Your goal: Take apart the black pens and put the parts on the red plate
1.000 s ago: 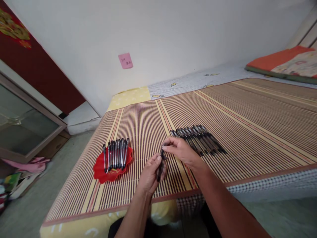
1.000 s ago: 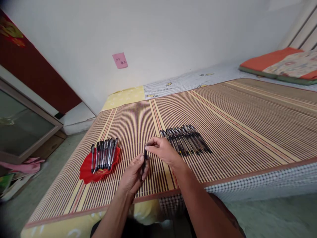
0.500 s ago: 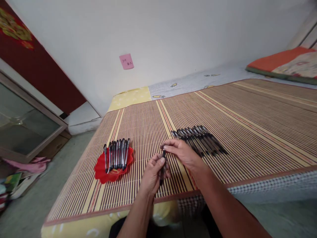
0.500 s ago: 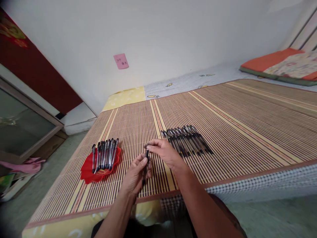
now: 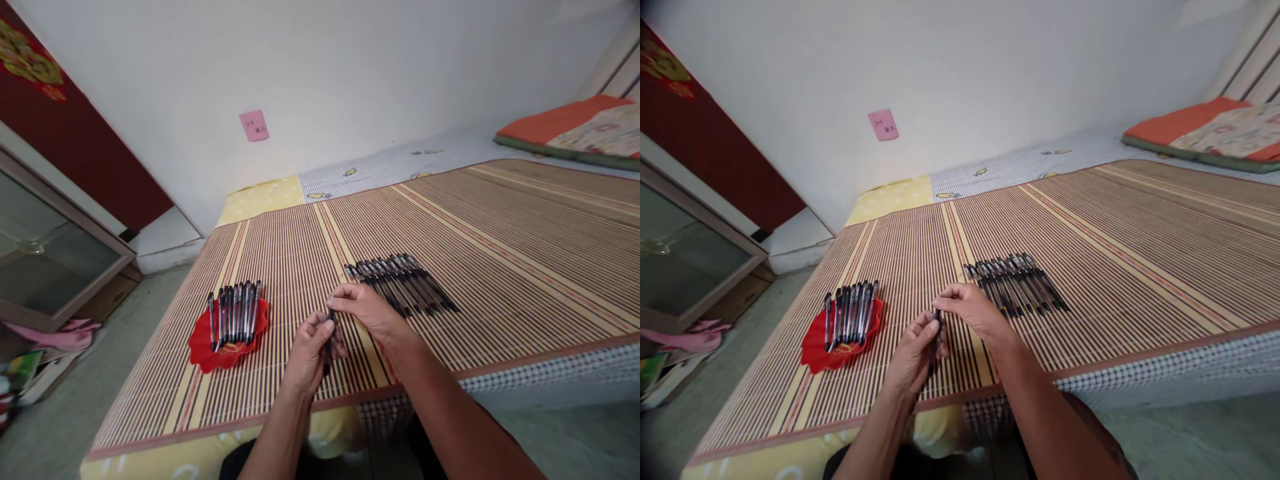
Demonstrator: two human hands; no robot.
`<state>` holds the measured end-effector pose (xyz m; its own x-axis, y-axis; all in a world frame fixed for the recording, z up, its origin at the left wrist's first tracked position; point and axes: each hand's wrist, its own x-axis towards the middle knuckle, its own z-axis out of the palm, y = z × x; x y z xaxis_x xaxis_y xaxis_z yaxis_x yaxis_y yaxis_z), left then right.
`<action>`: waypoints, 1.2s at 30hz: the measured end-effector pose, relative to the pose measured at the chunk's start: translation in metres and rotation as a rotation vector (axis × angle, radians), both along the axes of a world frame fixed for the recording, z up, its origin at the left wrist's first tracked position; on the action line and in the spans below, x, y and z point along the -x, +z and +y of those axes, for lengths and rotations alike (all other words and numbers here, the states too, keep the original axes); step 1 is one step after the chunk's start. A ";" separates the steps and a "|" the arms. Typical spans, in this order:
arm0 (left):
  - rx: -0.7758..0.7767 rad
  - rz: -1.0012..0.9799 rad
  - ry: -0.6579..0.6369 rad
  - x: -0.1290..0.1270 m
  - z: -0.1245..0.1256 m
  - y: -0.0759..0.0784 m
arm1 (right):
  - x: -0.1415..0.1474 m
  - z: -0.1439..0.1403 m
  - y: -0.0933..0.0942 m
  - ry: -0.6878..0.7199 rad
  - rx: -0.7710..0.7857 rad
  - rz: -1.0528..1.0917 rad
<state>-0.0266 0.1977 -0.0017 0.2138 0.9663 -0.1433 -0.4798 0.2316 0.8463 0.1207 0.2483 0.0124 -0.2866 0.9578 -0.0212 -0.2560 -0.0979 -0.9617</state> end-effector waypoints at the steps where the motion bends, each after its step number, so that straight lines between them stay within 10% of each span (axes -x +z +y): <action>1: -0.008 0.015 0.017 -0.001 0.000 0.000 | 0.001 0.000 0.000 -0.023 -0.001 -0.021; 23: 0.016 0.008 0.014 0.002 0.000 -0.002 | 0.002 0.002 -0.004 0.076 0.026 0.102; 36: -0.114 0.279 0.233 -0.002 0.001 -0.013 | 0.019 0.006 -0.011 -0.027 -0.060 -0.079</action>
